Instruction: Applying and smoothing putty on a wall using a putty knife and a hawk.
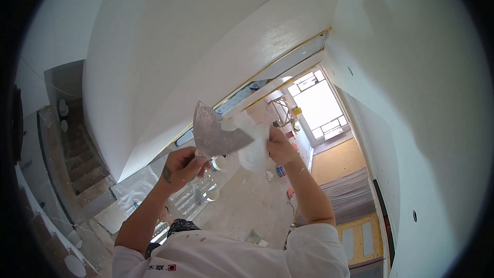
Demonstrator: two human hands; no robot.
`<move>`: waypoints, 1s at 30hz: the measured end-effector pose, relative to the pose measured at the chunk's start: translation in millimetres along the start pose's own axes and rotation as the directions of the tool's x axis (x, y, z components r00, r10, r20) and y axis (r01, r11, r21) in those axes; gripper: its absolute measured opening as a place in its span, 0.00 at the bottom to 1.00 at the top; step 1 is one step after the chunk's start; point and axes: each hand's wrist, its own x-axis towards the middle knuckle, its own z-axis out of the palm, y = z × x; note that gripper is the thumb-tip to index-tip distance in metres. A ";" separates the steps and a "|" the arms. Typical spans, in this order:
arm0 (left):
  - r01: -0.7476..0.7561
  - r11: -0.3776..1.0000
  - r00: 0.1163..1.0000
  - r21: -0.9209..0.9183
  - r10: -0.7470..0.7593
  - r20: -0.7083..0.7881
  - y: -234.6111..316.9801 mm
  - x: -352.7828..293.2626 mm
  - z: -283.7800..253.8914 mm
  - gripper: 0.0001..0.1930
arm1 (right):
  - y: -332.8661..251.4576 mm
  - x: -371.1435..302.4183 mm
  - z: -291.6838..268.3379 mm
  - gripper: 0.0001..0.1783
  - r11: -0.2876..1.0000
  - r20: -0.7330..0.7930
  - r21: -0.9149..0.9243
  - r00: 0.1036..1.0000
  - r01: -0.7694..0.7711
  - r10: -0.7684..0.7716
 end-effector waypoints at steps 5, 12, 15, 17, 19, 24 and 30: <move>-0.289 0.197 0.595 0.937 0.804 0.015 2.0 33.7 11.4 0.13 | 49.1 -3.0 82.9 0.26 0.794 -0.336 0.541 0.937 0.277 -0.098; 0.001 0.088 0.579 0.996 0.812 -0.073 -45.9 8.4 -53.1 0.16 | -33.7 23.1 46.1 0.33 0.594 -0.030 -0.752 0.886 0.285 -0.463; 0.031 0.244 0.644 0.969 0.737 -0.206 -91.9 -23.2 -66.7 0.16 | -96.3 63.4 6.8 0.32 0.891 0.035 -0.169 0.906 0.421 -0.422; 0.050 0.320 0.675 0.946 0.687 -0.269 -111.8 -42.7 -69.5 0.16 | -136.2 91.6 -10.0 0.31 0.907 0.105 0.041 0.901 0.420 -0.422; 0.135 0.420 0.691 0.897 0.609 -0.389 -121.2 -65.4 -68.4 0.14 | -184.1 105.0 -8.4 0.24 0.866 0.037 -0.343 0.927 0.363 -0.374; 0.173 0.552 0.664 0.816 0.547 -0.511 -149.7 -89.2 -67.4 0.12 | -302.7 146.3 29.1 0.18 0.289 -0.127 -0.957 0.941 -0.033 -0.313; 0.203 0.513 0.681 0.834 0.538 -0.497 -157.4 -101.5 -76.4 0.11 | -336.9 183.3 48.5 0.21 -0.142 -0.123 -0.979 0.982 -0.144 -0.144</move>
